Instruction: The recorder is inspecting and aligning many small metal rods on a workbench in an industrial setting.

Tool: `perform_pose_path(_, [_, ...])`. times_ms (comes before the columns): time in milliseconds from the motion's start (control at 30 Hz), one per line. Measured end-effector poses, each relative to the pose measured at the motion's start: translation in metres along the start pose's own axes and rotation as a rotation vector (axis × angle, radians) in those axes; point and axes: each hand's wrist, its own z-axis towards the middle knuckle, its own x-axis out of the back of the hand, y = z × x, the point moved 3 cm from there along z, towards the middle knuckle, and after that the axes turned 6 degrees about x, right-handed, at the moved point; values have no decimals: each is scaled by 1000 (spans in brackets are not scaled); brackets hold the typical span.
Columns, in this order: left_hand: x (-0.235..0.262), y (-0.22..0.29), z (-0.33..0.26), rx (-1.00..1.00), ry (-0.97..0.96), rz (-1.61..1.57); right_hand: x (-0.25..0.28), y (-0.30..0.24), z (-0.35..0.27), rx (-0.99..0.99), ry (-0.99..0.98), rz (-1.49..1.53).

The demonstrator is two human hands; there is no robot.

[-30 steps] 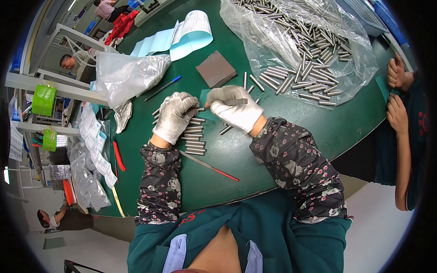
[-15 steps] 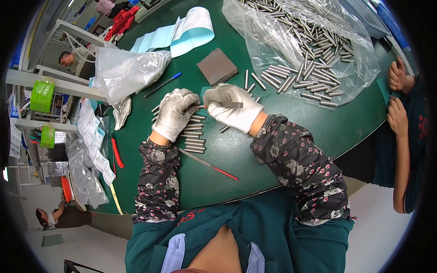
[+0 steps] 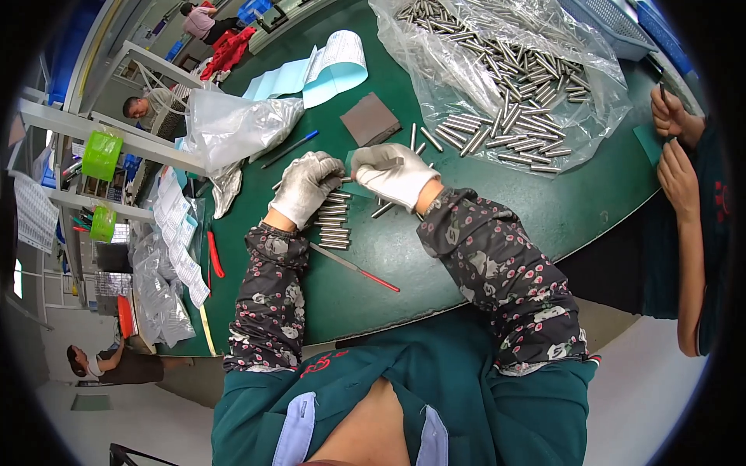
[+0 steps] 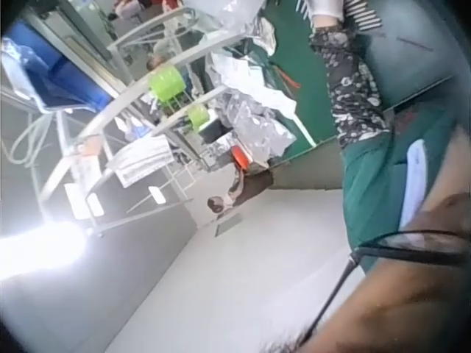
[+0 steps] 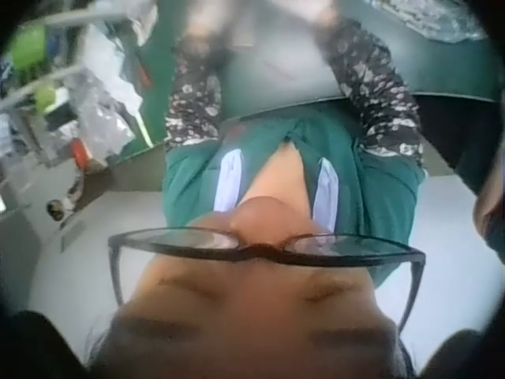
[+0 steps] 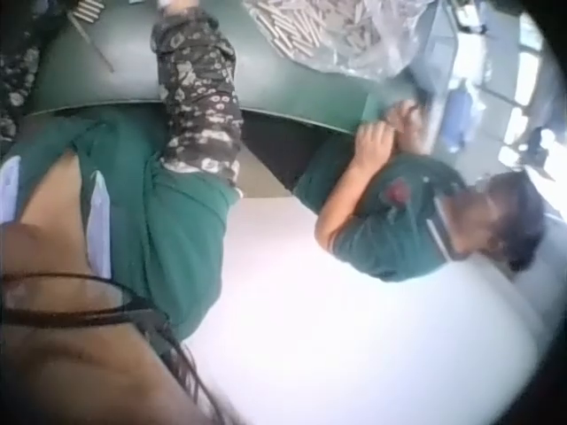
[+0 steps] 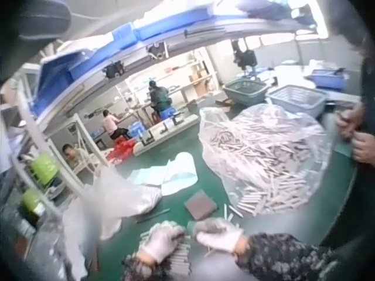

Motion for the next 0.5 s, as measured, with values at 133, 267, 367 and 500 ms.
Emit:
perform_pose_path(133, [0,0,-3,8,29,-10,4,-7,-5,-59,149,-22])
perform_pose_path(267, [1,-2,-6,39,-4,10,6,-9,-6,-41,177,-5])
perform_pose_path(367, [5,4,-14,-4,-17,95,0,-6,-6,-13,99,152])
perform_pose_path(500, [9,8,-27,-20,-38,42,3,-17,-3,219,-40,-343])
